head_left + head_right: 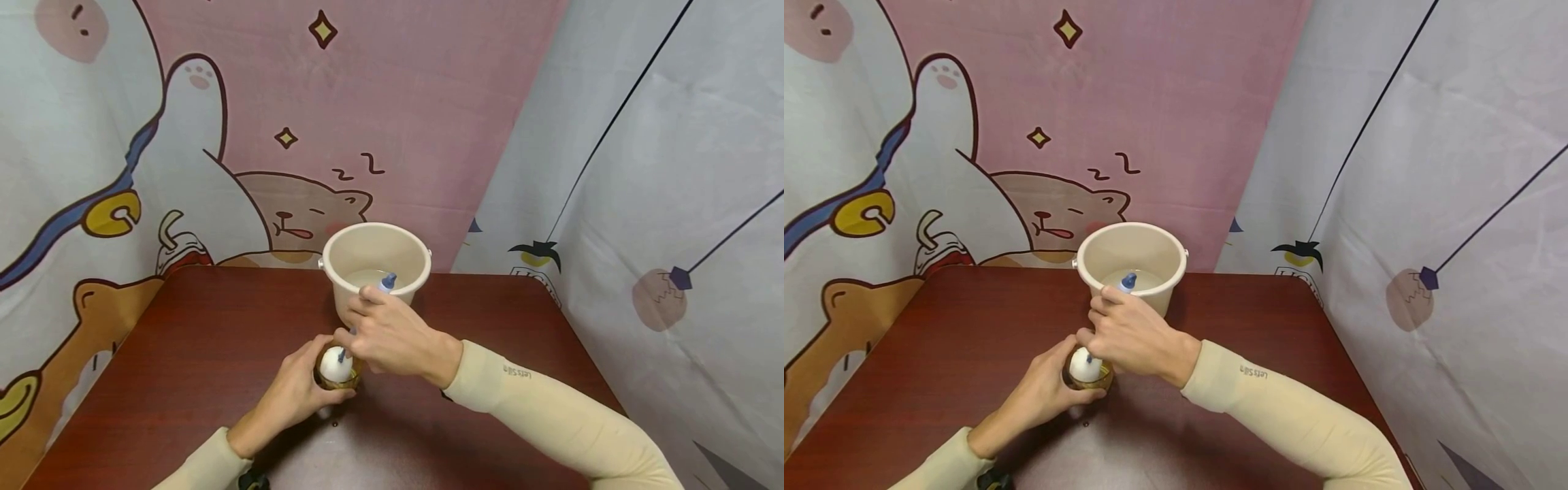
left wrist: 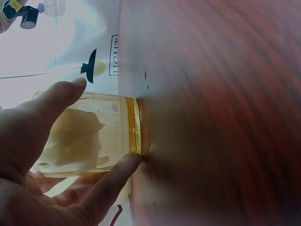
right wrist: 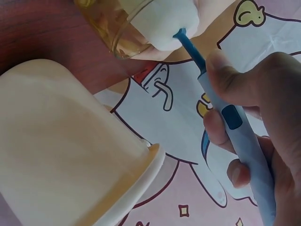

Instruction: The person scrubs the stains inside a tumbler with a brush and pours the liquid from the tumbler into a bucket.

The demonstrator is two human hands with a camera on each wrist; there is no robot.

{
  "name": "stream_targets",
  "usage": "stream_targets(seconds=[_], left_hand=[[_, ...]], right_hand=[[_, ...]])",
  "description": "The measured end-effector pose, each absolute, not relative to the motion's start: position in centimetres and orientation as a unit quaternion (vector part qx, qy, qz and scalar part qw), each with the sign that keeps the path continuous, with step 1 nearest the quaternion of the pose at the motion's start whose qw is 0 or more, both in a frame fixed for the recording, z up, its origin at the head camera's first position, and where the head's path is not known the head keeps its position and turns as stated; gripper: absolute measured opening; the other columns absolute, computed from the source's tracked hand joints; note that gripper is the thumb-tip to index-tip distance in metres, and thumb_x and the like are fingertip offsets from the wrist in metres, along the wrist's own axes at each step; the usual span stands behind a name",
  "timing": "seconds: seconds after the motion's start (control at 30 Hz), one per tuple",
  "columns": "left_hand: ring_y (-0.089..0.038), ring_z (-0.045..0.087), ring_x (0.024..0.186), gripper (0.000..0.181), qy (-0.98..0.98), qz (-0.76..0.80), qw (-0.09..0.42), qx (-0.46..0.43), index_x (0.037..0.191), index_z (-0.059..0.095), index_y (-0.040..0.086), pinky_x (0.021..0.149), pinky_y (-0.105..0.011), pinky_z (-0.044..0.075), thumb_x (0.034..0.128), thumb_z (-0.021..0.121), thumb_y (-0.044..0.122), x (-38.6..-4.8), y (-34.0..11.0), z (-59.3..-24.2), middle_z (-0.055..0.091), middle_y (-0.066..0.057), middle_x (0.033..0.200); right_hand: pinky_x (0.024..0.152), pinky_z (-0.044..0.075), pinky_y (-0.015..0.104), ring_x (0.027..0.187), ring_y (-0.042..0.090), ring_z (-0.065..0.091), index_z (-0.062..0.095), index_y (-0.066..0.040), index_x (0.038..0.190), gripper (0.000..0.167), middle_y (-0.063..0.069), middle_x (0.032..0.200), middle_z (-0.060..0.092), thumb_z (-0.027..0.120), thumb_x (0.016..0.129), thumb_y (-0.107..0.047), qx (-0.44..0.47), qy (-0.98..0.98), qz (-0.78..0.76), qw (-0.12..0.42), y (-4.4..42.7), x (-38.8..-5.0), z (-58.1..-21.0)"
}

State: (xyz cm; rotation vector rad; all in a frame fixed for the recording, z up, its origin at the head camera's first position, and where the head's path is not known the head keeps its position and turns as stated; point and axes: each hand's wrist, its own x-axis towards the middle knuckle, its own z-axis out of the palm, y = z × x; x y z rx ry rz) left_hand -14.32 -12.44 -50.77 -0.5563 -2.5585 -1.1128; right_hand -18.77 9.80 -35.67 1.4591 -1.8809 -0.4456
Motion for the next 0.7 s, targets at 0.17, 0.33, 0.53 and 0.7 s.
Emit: stream_targets(seconds=[0.17, 0.33, 0.53, 0.7], left_hand=[[-0.011, 0.076, 0.099, 0.085, -0.9, -0.376, 0.131, -0.178, 0.142, 0.068, 0.026, 0.083, -0.032, 0.063, 0.0718, 0.115, 0.036, -14.1, -12.2, -50.3, 0.078, 0.006, 0.116], [-0.011, 0.075, 0.099, 0.084, -0.9, -0.379, 0.126, -0.172, 0.14, 0.069, 0.026, 0.083, -0.032, 0.063, 0.0709, 0.116, 0.038, -14.2, -12.2, -50.2, 0.078, 0.006, 0.115], [-0.011, 0.075, 0.098, 0.084, -0.9, -0.379, 0.131, -0.172, 0.139, 0.069, 0.025, 0.082, -0.032, 0.063, 0.0701, 0.116, 0.036, -14.1, -12.1, -50.1, 0.078, 0.006, 0.114], [-0.01, 0.075, 0.097, 0.083, -0.9, -0.381, 0.131, -0.17, 0.137, 0.07, 0.025, 0.081, -0.032, 0.063, 0.0697, 0.116, 0.034, -14.1, -11.9, -50.3, 0.078, 0.007, 0.113]], right_hand=[[0.097, 0.046, 0.037, 0.092, 0.019, 0.069, 0.077, -0.027, 0.092, 0.012, -0.005, 0.085, 0.079, 0.088, 0.088, -0.025, 0.553, -0.74, -0.159, 0.35, 9.9, -18.7, -36.1], [0.097, 0.045, 0.037, 0.092, 0.019, 0.069, 0.077, -0.027, 0.093, 0.009, -0.005, 0.084, 0.078, 0.085, 0.09, -0.026, 0.543, -0.748, -0.153, 0.349, 10.0, -18.7, -36.3], [0.097, 0.045, 0.038, 0.089, 0.02, 0.067, 0.078, -0.027, 0.093, 0.012, -0.005, 0.083, 0.078, 0.089, 0.088, -0.028, 0.536, -0.751, -0.149, 0.355, 9.9, -18.7, -36.6], [0.097, 0.045, 0.039, 0.089, 0.019, 0.067, 0.079, -0.027, 0.093, 0.014, -0.005, 0.082, 0.078, 0.09, 0.093, -0.036, 0.527, -0.76, -0.149, 0.351, 10.0, -18.7, -36.9]])
